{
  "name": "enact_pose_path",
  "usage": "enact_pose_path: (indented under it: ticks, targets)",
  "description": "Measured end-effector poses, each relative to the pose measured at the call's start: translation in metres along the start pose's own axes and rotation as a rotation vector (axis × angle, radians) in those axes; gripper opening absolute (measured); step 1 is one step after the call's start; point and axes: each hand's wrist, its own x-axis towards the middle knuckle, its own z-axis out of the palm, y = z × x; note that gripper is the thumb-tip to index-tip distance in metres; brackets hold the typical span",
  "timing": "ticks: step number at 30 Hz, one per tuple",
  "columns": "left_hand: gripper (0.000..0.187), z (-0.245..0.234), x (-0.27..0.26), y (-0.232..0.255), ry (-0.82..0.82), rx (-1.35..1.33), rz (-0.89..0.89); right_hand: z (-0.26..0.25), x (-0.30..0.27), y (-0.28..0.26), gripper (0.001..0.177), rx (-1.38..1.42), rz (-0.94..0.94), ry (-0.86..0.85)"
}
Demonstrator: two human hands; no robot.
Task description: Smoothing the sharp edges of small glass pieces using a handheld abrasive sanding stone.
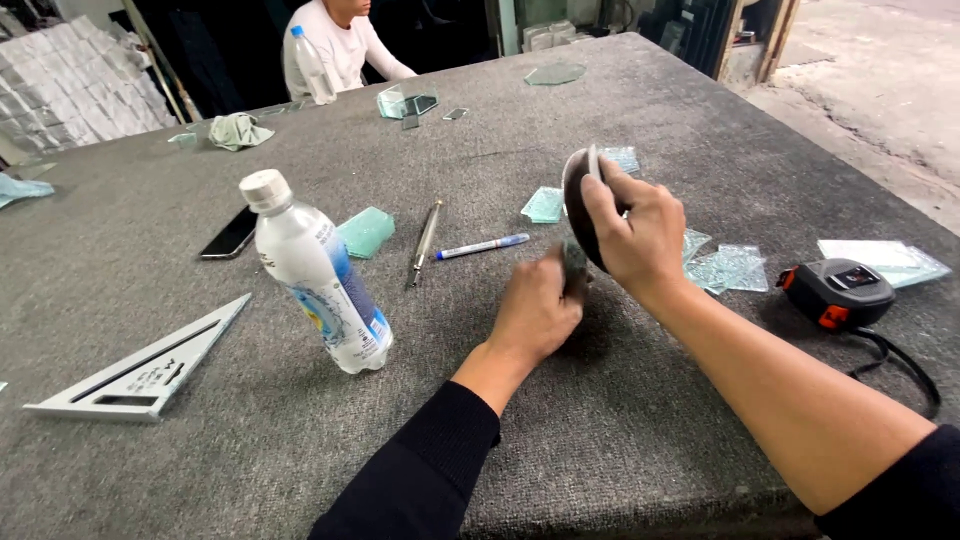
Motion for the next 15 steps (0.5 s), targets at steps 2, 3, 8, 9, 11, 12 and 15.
enact_pose_path:
  ticks: [2, 3, 8, 9, 11, 12, 15]
  targets:
    - [0.029, 0.005, 0.005, -0.008, 0.003, -0.019, 0.011, -0.003, -0.003, 0.0, 0.055, 0.009, 0.029, 0.005]
    - [0.021, 0.004, 0.005, -0.011, -0.011, -0.01, -0.015, -0.004, -0.008, -0.004, 0.054, -0.016, -0.015, -0.023]
    - [0.008, -0.001, 0.001, -0.001, -0.007, 0.028, -0.042, -0.003, -0.001, 0.001, 0.058, -0.014, 0.091, 0.02]
    - [0.006, -0.001, 0.0, -0.002, -0.018, 0.008, -0.066, -0.006, -0.006, -0.003, 0.059, 0.008, 0.076, -0.029]
    - [0.005, -0.005, 0.001, 0.002, -0.028, -0.012, -0.093, -0.003, -0.009, -0.005, 0.061, 0.031, 0.062, -0.082]
    - [0.01, -0.008, 0.003, 0.008, -0.02, -0.015, -0.096, 0.001, -0.006, -0.005, 0.058, 0.019, 0.035, -0.061]
    - [0.013, -0.002, 0.003, 0.009, -0.006, -0.015, -0.103, 0.0, -0.003, -0.004, 0.057, -0.018, 0.049, -0.011]
